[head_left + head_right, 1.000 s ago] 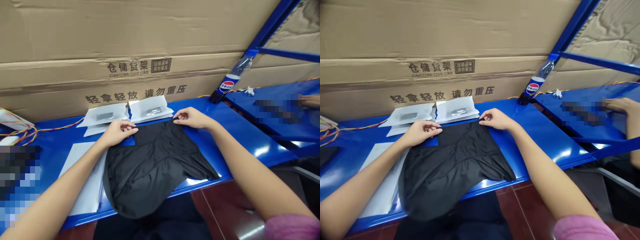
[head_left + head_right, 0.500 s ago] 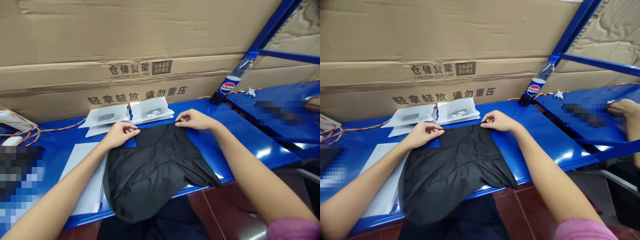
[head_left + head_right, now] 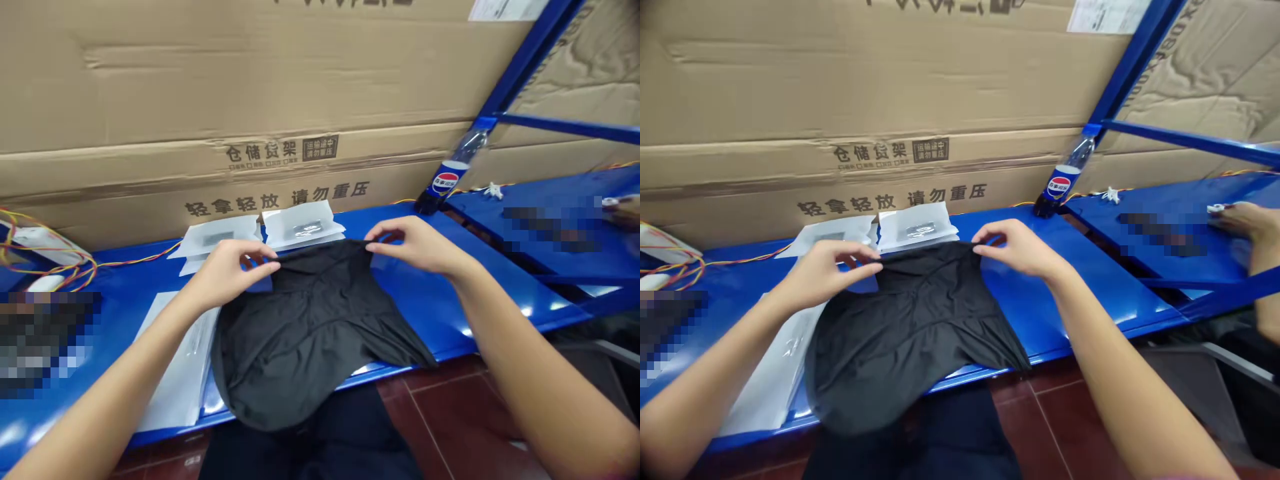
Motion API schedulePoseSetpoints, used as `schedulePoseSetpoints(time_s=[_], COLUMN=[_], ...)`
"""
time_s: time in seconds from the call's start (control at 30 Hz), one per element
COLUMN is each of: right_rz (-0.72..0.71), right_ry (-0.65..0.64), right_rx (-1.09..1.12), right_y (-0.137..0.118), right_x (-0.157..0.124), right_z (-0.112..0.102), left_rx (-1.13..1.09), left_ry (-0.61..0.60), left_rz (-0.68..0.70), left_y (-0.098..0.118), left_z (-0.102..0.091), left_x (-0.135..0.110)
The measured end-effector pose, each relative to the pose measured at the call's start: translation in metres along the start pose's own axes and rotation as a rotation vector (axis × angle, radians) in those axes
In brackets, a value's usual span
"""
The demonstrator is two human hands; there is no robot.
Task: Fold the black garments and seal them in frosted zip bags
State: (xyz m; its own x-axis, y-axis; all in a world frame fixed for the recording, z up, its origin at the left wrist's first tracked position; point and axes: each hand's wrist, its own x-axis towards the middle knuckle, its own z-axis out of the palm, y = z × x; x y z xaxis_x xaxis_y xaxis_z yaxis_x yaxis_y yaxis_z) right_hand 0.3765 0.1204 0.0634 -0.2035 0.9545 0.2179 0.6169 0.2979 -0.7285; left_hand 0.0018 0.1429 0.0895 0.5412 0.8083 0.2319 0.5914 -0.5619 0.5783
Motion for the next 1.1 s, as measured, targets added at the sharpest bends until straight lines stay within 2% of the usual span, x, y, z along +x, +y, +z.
schedulePoseSetpoints(time_s=[0.1,0.2,0.23,0.33,0.47,0.57,0.63,0.7,0.77,0.87,0.93,1.0,1.1], right_rz=[-0.049,-0.097,-0.104,-0.122,-0.152,-0.182,-0.135,-0.048,0.037,0.107,0.124,0.154,0.201], right_ry=[0.041,-0.025,-0.027,0.035,0.020,0.162,0.252,0.311,0.362,0.384,0.344,0.288,0.240], right_rx=[-0.057,-0.104,-0.115,-0.133,-0.159,-0.096,-0.039,0.005,0.046,0.121,0.105,-0.016,-0.172], right_y=[-0.012,-0.015,-0.016,-0.018,-0.013,-0.005,-0.004,-0.009,-0.015,-0.020,-0.017,-0.012,-0.005], right_x=[-0.043,-0.089,-0.104,-0.146,-0.191,-0.207,-0.206,-0.197,-0.179,-0.139,-0.111,-0.090,-0.076], right_z=[0.000,0.015,0.021,0.039,0.056,0.064,0.064,0.059,0.052,0.044,0.044,0.048,0.060], left_rx=[0.104,0.241,0.297,0.411,0.458,0.431,0.330,0.210,0.122,0.050,0.051,0.199,0.347], left_ry=[-0.017,-0.144,-0.147,0.027,0.149,0.254,0.325,0.381,0.402,0.342,0.245,0.218,0.209], left_rz=[0.131,0.201,0.201,0.237,0.427,0.445,0.375,0.246,0.092,-0.095,-0.135,-0.126,-0.077], left_y=[0.027,0.041,0.044,0.051,0.056,0.052,0.050,0.048,0.046,0.036,0.025,0.013,0.004], left_z=[0.003,0.021,0.028,0.042,0.050,0.050,0.047,0.041,0.031,0.012,0.004,0.002,0.012], left_x=[-0.035,-0.076,-0.090,-0.133,-0.183,-0.203,-0.204,-0.194,-0.176,-0.134,-0.105,-0.083,-0.076])
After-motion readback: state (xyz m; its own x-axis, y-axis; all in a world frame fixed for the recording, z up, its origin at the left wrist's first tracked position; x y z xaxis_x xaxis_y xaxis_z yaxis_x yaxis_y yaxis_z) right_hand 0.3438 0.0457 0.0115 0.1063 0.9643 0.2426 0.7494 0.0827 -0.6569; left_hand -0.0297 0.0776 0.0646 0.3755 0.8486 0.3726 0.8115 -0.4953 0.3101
